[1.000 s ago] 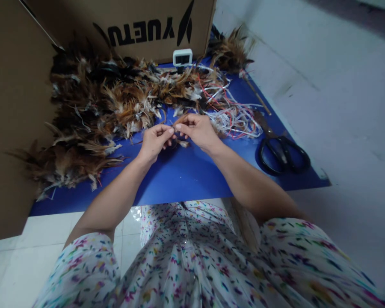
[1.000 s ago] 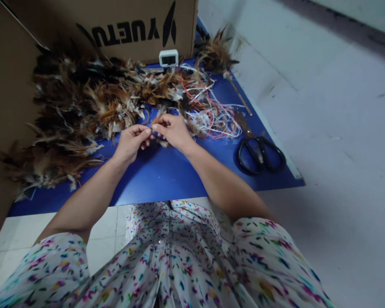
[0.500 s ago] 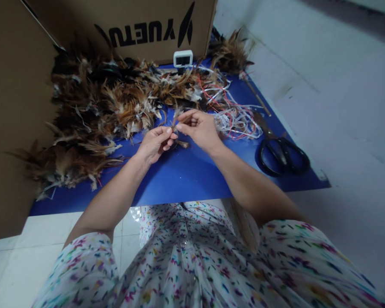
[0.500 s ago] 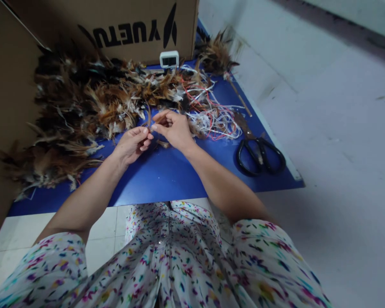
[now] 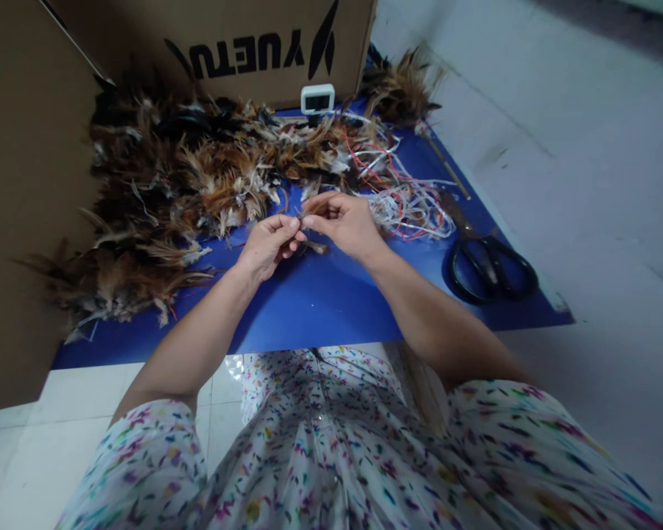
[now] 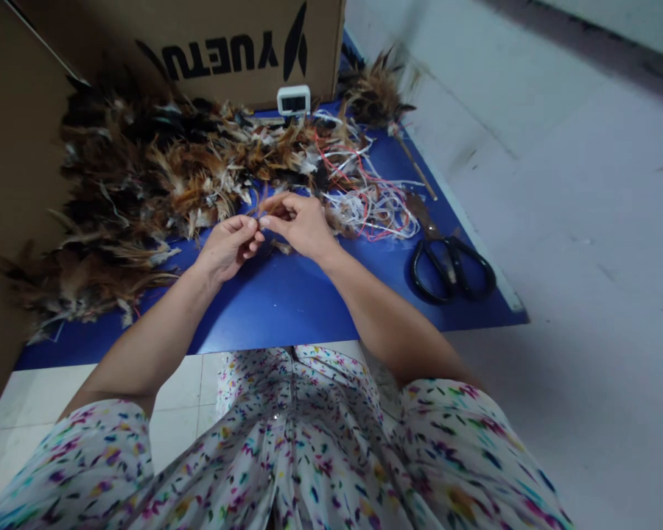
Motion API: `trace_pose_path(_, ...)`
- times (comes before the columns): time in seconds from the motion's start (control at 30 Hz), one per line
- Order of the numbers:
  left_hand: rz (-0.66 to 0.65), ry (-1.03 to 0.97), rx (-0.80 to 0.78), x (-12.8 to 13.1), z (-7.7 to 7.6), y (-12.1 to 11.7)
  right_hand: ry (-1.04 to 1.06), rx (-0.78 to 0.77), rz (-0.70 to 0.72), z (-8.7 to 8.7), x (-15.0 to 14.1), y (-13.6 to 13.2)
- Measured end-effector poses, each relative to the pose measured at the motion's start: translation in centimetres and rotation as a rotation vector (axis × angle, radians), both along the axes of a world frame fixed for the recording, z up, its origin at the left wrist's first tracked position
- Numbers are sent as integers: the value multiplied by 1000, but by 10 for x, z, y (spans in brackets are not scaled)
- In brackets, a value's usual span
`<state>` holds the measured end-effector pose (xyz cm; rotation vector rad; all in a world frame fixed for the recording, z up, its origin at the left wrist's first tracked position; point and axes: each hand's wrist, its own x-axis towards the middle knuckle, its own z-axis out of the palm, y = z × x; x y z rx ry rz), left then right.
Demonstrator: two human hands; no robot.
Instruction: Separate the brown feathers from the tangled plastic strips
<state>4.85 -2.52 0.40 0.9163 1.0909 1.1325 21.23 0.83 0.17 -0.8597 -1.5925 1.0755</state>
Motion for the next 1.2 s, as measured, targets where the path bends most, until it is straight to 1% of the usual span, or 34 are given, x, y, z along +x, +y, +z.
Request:
trace_pose_path(0.17,-44,32,52,-1,-4,0,-2,28,37,0,1,0)
trace_pose_path(0.37,-65,44,64,-1,-3,-1,-39,27,18,-2,0,2)
trace_pose_path(0.57,-52,11,31,-1,-3,-1,-46,42,8,-3,1,3)
trace_pose_path(0.87,-70,12,20,-1,-1,-2,-56,57,49,0,3,1)
trace_pose_path(1.03,-45,6,-16,1,2,-2,-40,9,27,0,4,2)
trace_pose_path(1.1,-43,-24,-37,1,3,-2,-15,-11,13,1,4,2)
trace_pose_path(1.2,-50,-75,-79,1,3,-1,6,-1,-25,3,5,2)
